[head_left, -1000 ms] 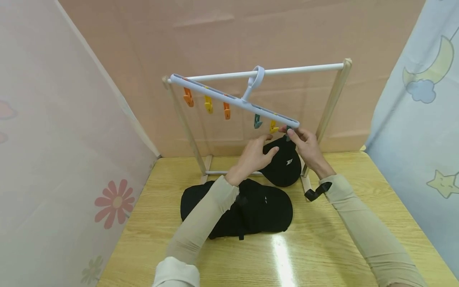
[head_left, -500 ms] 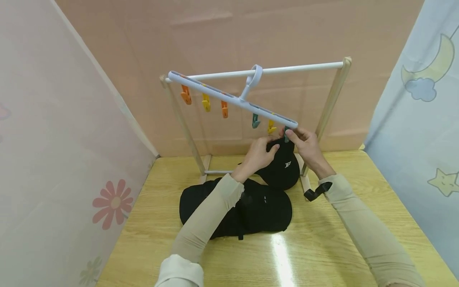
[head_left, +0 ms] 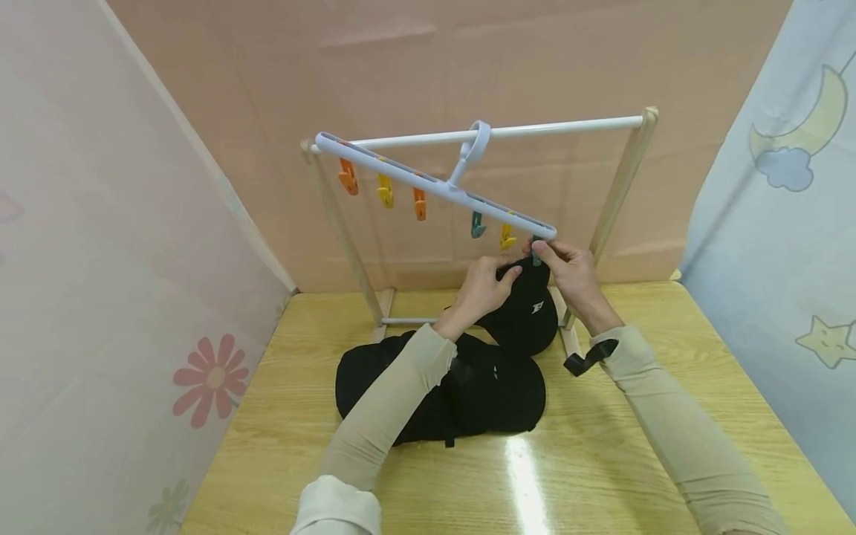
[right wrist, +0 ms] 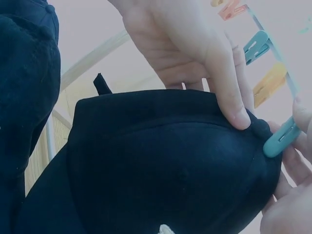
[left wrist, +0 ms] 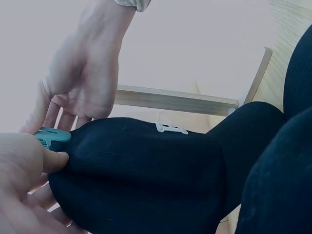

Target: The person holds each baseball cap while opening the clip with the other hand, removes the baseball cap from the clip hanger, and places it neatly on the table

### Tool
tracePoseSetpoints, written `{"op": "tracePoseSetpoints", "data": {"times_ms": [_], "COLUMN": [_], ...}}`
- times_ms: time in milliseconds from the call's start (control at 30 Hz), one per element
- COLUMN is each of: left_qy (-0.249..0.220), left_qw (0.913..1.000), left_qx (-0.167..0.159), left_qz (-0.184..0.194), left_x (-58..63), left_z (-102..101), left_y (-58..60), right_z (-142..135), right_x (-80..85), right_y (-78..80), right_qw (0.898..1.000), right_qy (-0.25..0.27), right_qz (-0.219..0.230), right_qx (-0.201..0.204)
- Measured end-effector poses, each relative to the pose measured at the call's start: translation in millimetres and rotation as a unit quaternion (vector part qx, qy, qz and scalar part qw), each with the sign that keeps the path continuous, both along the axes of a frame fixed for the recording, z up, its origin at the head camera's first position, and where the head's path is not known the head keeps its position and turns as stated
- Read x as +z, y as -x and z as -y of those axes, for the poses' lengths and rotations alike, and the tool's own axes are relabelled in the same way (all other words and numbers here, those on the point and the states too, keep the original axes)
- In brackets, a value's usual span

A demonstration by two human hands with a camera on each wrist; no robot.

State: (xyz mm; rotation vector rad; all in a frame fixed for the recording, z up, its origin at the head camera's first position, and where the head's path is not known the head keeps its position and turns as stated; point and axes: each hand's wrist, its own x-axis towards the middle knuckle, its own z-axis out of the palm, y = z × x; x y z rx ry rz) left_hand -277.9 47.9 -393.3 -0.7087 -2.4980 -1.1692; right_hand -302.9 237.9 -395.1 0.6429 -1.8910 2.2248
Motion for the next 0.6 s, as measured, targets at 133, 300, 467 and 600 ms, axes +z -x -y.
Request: {"op": "tracePoseSetpoints", "data": {"times_ms": [133,300,467,600], "left_qy": [-0.006,-0.012,-0.011,-0.013], "left_qw": [1.0000,0.9999,0.9999,0.9999], "left_qx": [-0.001,0.001,0.001,-0.002], "left_qz": [0.001,0.005,0.001,0.002], "left_x": [-0.6,-0.7,-0.3,0.5], "left_z": [-0.8,-2.1,-4.1,-5.2], "left_y": [0.5,0.5,1.1,1.7], "right_z": [3.0,7.5,10.2,10.4], "right_x": [0.8,1.0,0.8,2.0], "right_y": [0.1,1.4,3.3,4.4], "right_qw": [1.000,0.999,0.997,0.996], "right_qy": [0.017,0.028,0.045,0.044], "right_qz": [0.006,-0.001,-0.008,-0.007], "right_qx": [-0.016,-0.039,-0.058,-0.075]}}
